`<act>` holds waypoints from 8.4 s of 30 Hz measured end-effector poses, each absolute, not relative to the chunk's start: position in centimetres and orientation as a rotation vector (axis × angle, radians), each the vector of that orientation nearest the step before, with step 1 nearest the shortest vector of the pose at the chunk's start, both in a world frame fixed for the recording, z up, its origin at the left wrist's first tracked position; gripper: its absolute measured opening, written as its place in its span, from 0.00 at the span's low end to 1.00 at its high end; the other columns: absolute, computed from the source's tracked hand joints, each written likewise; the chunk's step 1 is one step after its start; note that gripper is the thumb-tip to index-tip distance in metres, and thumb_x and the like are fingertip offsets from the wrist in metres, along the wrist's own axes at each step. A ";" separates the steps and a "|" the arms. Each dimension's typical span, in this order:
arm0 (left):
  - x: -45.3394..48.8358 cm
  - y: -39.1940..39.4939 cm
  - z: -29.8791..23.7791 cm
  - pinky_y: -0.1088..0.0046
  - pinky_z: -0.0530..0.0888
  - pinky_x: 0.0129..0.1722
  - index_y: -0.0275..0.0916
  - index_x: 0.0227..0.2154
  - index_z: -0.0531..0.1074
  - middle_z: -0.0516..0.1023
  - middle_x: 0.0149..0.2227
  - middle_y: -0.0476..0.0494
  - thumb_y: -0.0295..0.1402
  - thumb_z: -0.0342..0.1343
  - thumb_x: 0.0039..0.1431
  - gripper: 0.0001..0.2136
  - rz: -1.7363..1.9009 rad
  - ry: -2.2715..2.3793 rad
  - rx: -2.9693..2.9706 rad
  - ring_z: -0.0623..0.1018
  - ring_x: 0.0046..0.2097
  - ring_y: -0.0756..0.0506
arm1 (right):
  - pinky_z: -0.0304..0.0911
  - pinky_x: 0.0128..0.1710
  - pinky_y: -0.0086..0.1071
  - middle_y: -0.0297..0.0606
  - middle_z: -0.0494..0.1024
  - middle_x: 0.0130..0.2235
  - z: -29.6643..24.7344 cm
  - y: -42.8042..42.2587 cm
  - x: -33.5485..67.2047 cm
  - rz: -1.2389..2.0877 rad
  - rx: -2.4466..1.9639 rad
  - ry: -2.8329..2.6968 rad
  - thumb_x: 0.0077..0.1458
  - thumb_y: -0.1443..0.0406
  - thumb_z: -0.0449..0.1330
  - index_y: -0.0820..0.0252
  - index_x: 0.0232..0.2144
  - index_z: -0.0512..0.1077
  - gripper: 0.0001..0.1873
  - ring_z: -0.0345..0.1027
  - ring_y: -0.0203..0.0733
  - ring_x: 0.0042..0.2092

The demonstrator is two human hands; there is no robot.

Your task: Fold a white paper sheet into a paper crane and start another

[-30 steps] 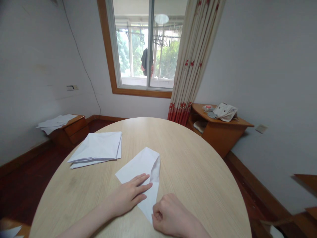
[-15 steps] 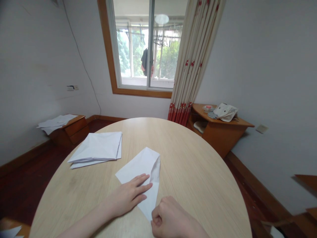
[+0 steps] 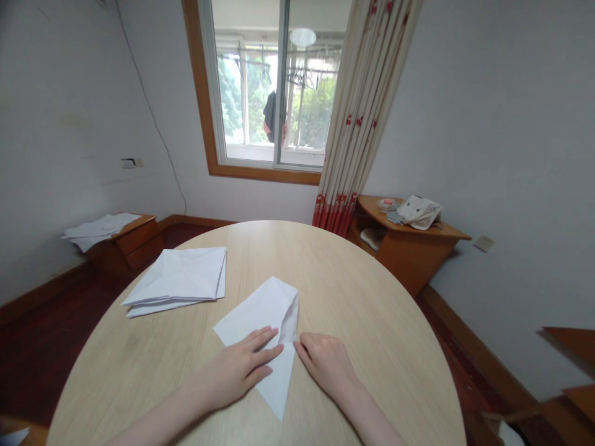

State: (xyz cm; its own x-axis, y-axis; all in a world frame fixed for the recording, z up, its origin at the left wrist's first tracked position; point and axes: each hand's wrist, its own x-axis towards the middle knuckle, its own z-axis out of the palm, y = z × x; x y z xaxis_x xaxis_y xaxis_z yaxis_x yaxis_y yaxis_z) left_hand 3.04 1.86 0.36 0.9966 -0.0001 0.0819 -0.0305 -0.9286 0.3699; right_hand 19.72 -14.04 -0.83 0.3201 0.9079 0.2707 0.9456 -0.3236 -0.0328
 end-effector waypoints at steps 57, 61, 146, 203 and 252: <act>3.5 2.5 0.6 0.50 0.57 0.60 0.42 0.42 0.77 0.73 0.53 0.39 0.37 0.61 0.58 0.11 0.231 -0.053 2.707 0.68 0.58 0.36 | 0.59 0.31 0.30 0.37 0.73 0.28 1.3 -14.6 17.6 -0.101 -1.916 -1.695 0.64 0.63 0.45 0.58 0.29 0.67 0.15 0.66 0.39 0.31; 3.6 2.5 0.2 0.48 0.55 0.60 0.41 0.38 0.78 0.76 0.49 0.41 0.38 0.63 0.54 0.10 0.254 -0.064 2.672 0.68 0.58 0.36 | 0.64 0.38 0.34 0.40 0.76 0.37 1.4 -14.3 17.4 -0.226 -1.847 -1.747 0.63 0.67 0.47 0.58 0.40 0.67 0.10 0.68 0.42 0.39; 1.7 0.0 4.1 0.59 0.74 0.42 0.41 0.57 0.62 0.72 0.54 0.40 0.39 0.40 0.69 0.18 -0.024 -0.148 2.837 0.73 0.53 0.36 | 0.58 0.57 0.44 0.38 0.78 0.48 0.1 -15.4 21.4 0.446 -1.918 -1.535 0.58 0.67 0.54 0.53 0.35 0.78 0.12 0.71 0.44 0.51; 2.2 -0.3 2.8 0.72 0.65 0.47 0.45 0.49 0.73 0.75 0.42 0.45 0.41 0.38 0.69 0.19 0.042 -0.010 2.220 0.74 0.45 0.46 | 0.60 0.46 0.35 0.36 0.69 0.40 0.6 -14.3 19.4 0.359 -1.979 -1.629 0.59 0.73 0.52 0.57 0.29 0.65 0.09 0.60 0.42 0.45; 3.4 -1.5 0.8 0.76 0.65 0.33 0.51 0.36 0.80 0.80 0.31 0.51 0.41 0.62 0.54 0.07 -0.030 0.263 2.295 0.77 0.33 0.47 | 0.59 0.46 0.39 0.37 0.67 0.41 0.9 -14.0 18.7 0.278 -2.095 -1.594 0.56 0.73 0.54 0.56 0.31 0.64 0.07 0.61 0.44 0.45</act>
State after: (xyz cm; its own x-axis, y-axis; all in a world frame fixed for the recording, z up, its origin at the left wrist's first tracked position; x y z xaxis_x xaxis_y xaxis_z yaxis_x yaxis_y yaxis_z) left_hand 3.39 -1.46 0.77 0.9780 0.1799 -0.1056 0.1990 -0.6524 0.7313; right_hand 18.70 -13.98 0.89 0.2976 0.9459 0.1293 0.8460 -0.1985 -0.4948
